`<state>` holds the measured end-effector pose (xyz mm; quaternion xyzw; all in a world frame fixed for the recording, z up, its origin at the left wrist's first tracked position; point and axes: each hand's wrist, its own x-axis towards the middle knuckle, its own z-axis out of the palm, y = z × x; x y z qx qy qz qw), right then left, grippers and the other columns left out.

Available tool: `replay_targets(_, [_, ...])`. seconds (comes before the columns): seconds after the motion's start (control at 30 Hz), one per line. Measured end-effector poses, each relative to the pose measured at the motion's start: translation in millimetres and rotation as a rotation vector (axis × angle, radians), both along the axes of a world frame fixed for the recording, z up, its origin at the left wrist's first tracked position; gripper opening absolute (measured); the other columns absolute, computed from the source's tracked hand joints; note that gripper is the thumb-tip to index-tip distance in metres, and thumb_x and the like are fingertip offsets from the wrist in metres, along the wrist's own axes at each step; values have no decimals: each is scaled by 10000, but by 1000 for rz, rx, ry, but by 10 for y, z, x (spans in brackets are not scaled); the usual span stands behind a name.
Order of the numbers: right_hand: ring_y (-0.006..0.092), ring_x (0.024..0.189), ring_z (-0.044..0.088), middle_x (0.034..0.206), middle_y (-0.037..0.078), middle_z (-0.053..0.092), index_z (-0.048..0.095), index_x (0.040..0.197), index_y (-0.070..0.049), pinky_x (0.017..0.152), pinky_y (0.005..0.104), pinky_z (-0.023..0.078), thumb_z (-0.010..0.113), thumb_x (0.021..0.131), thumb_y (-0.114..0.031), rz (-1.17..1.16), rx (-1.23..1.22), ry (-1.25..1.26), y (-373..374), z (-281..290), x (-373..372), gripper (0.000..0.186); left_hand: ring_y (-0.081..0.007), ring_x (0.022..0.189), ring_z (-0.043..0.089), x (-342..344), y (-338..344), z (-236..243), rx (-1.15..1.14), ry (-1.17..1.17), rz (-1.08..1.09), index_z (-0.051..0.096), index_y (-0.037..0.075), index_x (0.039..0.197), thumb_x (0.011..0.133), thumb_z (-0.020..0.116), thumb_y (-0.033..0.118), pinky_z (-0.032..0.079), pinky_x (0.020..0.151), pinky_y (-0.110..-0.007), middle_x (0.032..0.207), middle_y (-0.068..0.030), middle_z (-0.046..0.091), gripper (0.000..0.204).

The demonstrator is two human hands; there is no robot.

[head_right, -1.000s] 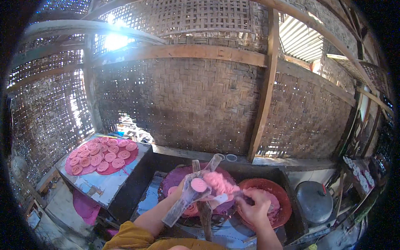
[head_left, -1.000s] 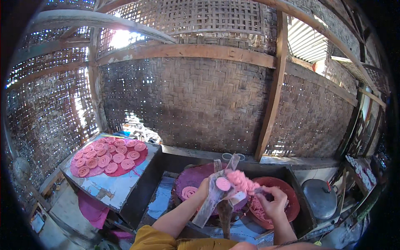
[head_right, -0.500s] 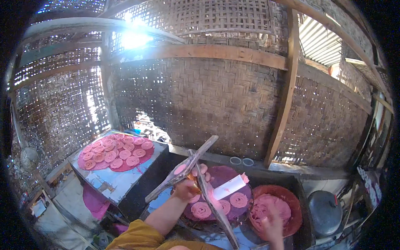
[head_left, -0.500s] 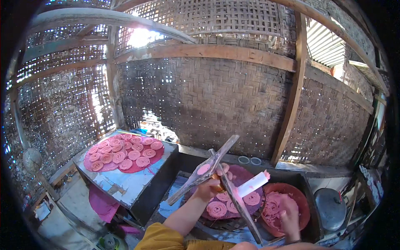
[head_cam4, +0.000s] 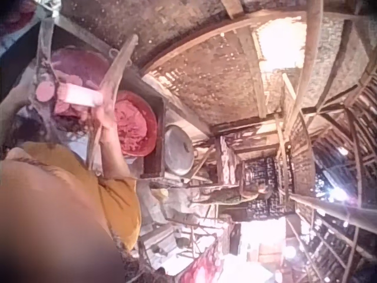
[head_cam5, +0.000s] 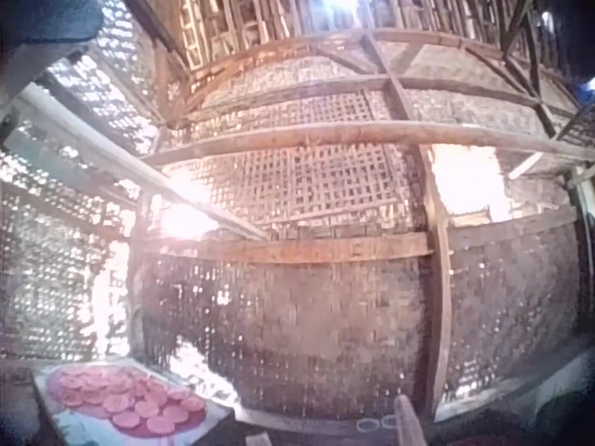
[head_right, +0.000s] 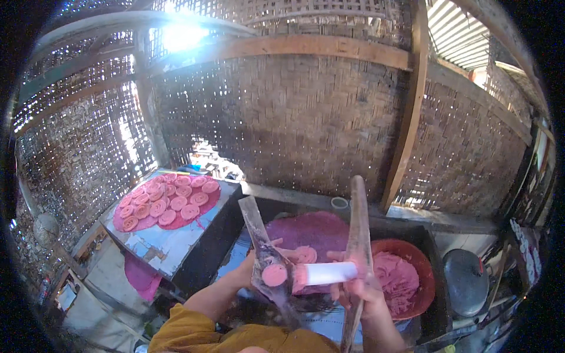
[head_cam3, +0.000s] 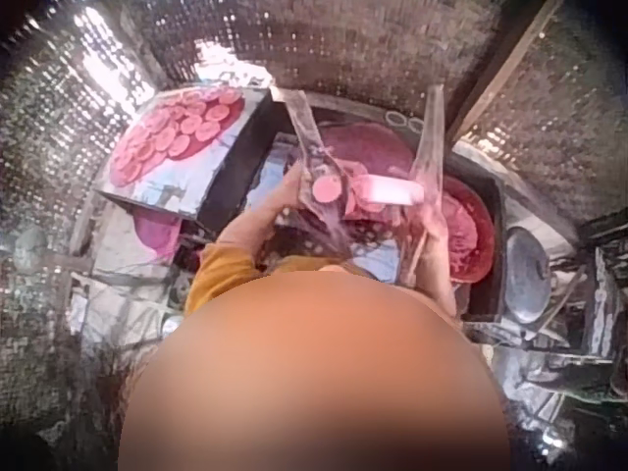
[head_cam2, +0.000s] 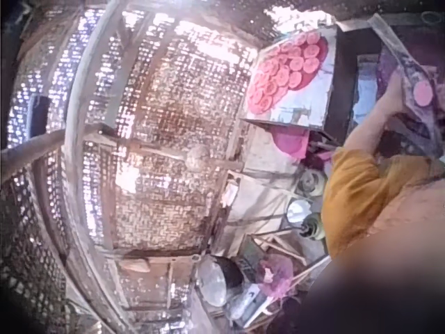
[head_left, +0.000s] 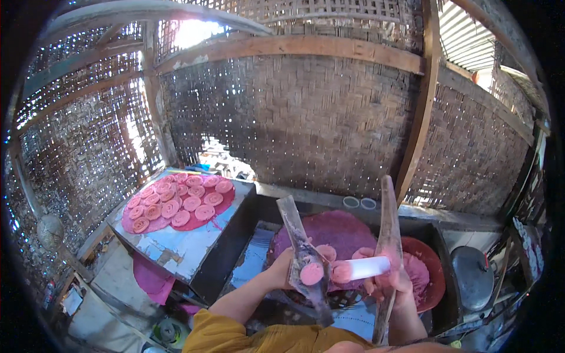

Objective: The person uses a wooden extruder tool to pipe pink dough into rose shapes onto a purple mat. They repeatedly fill the tool with dough from a red bowl and press it through the nozzle to form spirals, arranging the finished cakes on the mat.

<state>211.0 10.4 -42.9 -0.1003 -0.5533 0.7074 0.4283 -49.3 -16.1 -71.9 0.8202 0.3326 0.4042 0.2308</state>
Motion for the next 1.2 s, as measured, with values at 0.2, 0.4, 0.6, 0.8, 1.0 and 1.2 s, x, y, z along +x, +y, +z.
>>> replay_targets(0.2, [251,1105,442,1250,197,377,-25,1391,-23,885,318,389,762,653,-248,-277,382,-276,-81,64,7,1102,-200,960,585,57,-19,-119,137,137,309,614,116,995,563,744,330,399,918,-352,1028,-49,621,499])
replay_targets(0.4, [418,969,518,1163,237,377,285,1317,-108,637,427,519,786,605,-331,-523,1249,-648,-176,184,-12,899,-247,785,606,132,1,-145,228,227,344,634,144,921,516,775,368,472,687,-340,849,-64,624,483])
replay_targets(0.6, [386,902,554,1145,233,385,381,1275,-192,577,388,538,763,623,-346,-506,1254,-688,-288,177,-93,772,-245,845,600,167,-8,-296,121,290,360,607,136,975,532,789,359,460,750,-327,913,-62,617,529])
replay_targets(0.8, [403,932,516,1146,229,356,310,1323,-184,622,439,499,740,651,-358,-438,1112,-749,-238,11,-134,817,-227,931,592,194,-24,-399,-95,179,312,568,87,1056,572,777,371,456,820,-340,983,-67,616,599])
replay_targets(1.0, [396,1042,463,1163,217,350,244,1365,-146,750,429,475,716,674,-403,-448,967,-810,-216,3,-280,876,-197,969,561,108,101,-683,-168,63,360,499,59,1130,610,767,283,451,851,-346,1057,-74,573,626])
replay_targets(1.2, [382,1111,423,1269,214,345,188,1387,-106,906,430,392,691,683,-405,-193,697,-572,190,45,-263,916,-234,973,550,-50,-164,-676,-71,-239,408,438,27,1201,686,682,382,426,884,-360,1061,-115,561,671])
